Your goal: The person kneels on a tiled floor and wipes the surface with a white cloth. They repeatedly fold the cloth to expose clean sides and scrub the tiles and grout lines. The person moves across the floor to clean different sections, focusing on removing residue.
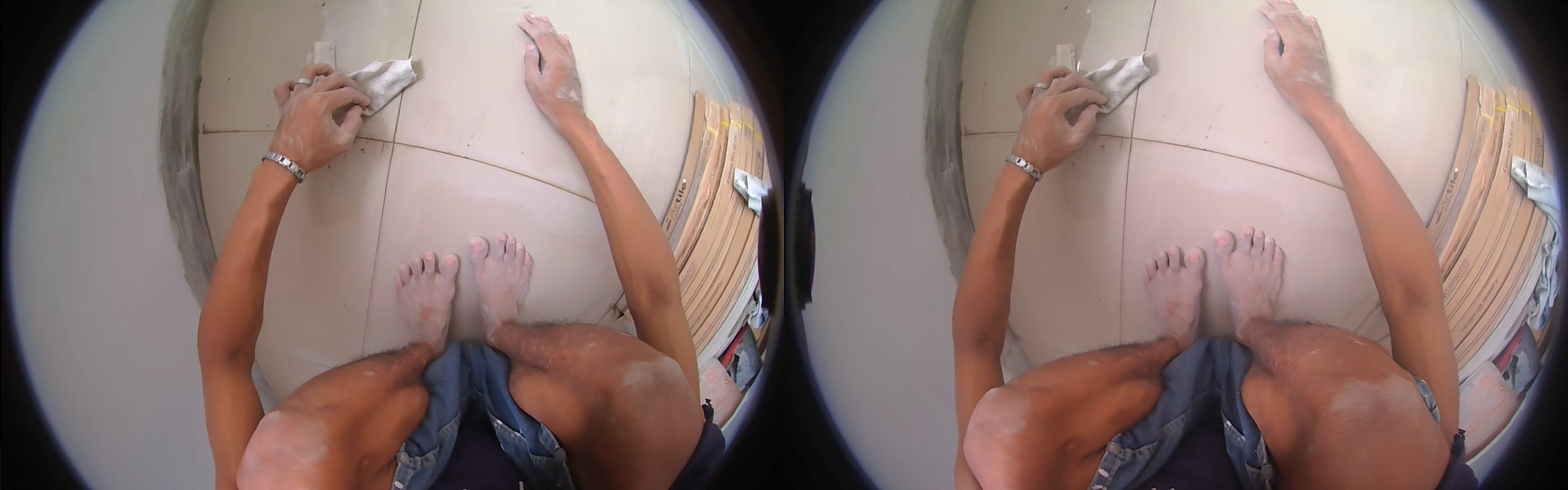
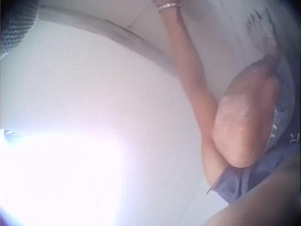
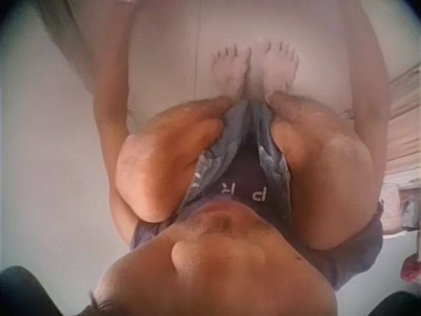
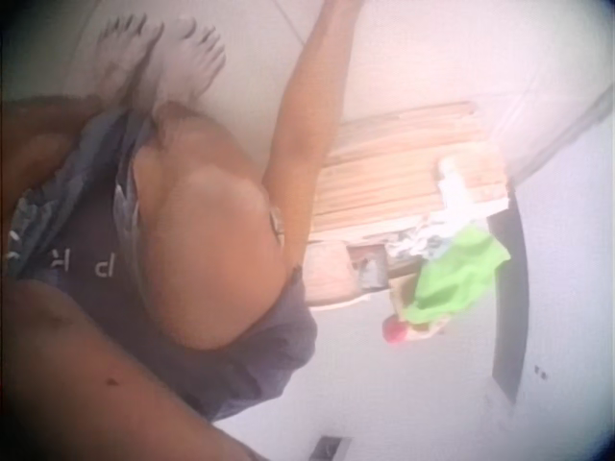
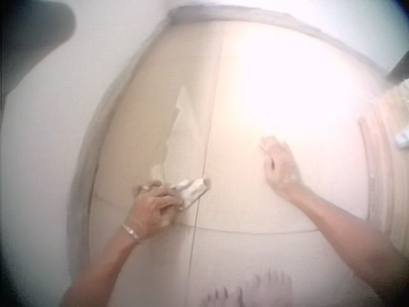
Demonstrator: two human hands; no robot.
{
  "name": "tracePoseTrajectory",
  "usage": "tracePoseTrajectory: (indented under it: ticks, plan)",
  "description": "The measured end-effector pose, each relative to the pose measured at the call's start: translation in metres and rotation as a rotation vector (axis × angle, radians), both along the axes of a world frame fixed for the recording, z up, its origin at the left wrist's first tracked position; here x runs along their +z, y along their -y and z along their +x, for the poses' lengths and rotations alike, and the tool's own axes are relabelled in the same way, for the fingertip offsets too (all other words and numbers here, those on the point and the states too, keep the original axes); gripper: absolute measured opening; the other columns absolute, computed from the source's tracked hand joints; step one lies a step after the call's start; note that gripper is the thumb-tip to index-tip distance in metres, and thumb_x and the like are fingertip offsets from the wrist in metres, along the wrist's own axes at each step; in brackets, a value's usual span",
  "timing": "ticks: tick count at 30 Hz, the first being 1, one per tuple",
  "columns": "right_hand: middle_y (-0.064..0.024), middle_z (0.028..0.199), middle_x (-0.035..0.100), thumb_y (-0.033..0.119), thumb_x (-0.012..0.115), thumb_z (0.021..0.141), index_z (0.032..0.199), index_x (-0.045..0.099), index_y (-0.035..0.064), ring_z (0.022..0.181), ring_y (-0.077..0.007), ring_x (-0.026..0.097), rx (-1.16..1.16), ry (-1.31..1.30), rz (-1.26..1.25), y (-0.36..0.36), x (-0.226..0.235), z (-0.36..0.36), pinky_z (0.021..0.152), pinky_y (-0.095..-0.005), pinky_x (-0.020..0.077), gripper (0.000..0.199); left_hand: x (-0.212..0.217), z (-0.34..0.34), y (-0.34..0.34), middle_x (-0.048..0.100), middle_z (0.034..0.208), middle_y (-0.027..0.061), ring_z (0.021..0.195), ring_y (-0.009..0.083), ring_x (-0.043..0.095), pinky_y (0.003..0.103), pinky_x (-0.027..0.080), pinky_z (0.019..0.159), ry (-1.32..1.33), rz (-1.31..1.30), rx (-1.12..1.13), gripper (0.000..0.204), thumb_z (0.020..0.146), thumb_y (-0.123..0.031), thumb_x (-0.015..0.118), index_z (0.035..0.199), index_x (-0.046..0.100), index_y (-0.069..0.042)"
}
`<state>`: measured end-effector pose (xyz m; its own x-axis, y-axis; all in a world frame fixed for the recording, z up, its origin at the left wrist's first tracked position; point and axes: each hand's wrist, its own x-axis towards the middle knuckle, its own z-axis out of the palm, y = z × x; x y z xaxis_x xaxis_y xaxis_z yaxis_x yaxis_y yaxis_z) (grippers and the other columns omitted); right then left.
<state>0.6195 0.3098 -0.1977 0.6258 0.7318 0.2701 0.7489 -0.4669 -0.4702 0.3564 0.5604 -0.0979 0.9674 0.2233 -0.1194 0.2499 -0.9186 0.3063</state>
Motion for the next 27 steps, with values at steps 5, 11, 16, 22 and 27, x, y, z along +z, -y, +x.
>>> tracePoseTrajectory:
  ticks: [5, 11, 16, 22, 27]
  plan:
    - [-0.0068, 0.136, 0.066, 0.007, 0.061, 0.093, 0.118, 0.072, 0.0072, 0.134, -0.0269, 0.055, 0.172, -0.056, 0.033, -0.016, 0.015, -0.001, 0.116, -0.0458, 0.0395, 0.028, -0.015, 0.003, 0.004, 0.071, 0.115, -0.0071, 0.126, 0.0223, 0.055, 0.046, 0.027, 0.104, 0.035, -0.025, 0.027, 0.018, 0.089, -0.013, 0.069, 0.104, 0.075, -0.021]
    - [-0.0043, 0.134, 0.067, -0.002, 0.062, 0.087, 0.122, 0.073, 0.0089, 0.130, -0.0246, 0.056, 0.742, 0.038, 0.043, -0.090, 0.061, -0.077, 0.110, -0.0414, 0.0439, 0.039, -0.014, -0.020, -0.016, 0.068, 0.120, -0.0028, 0.124, 0.0245, 0.056, 0.048, 0.028, 0.108, 0.140, 0.123, 0.025, 0.024, 0.090, -0.025, 0.074, 0.113, 0.072, -0.024]
    - [-0.0051, 0.126, 0.066, -0.004, 0.062, 0.081, 0.124, 0.072, 0.0096, 0.123, -0.0261, 0.057, 0.849, 0.132, -0.066, -0.099, 0.054, -0.089, 0.107, -0.0428, 0.0449, 0.046, -0.015, -0.041, -0.015, 0.065, 0.122, 0.0038, 0.115, 0.0253, 0.060, 0.047, 0.035, 0.107, 0.061, 0.118, 0.371, 0.030, 0.088, -0.029, 0.076, 0.117, 0.072, -0.022]
    - [-0.0042, 0.117, 0.064, -0.002, 0.065, 0.080, 0.123, 0.073, 0.0111, 0.114, -0.0249, 0.058, 0.954, -0.093, -0.237, -0.096, 0.065, -0.115, 0.103, -0.0447, 0.0425, 0.046, -0.011, -0.033, -0.027, 0.062, 0.119, 0.0148, 0.120, 0.0341, 0.057, 0.051, 0.043, 0.106, 0.027, 0.171, 0.489, 0.045, 0.088, -0.032, 0.075, 0.127, 0.066, -0.012]
    - [-0.0029, 0.114, 0.064, 0.009, 0.071, 0.084, 0.113, 0.078, 0.0136, 0.111, -0.0227, 0.058, 0.964, -0.038, -0.152, -0.116, 0.071, -0.110, 0.098, -0.0423, 0.0405, 0.029, 0.003, -0.015, -0.032, 0.059, 0.129, 0.0166, 0.128, 0.0365, 0.053, 0.055, 0.040, 0.109, 0.071, 0.062, 0.531, 0.055, 0.087, -0.034, 0.075, 0.135, 0.062, -0.013]
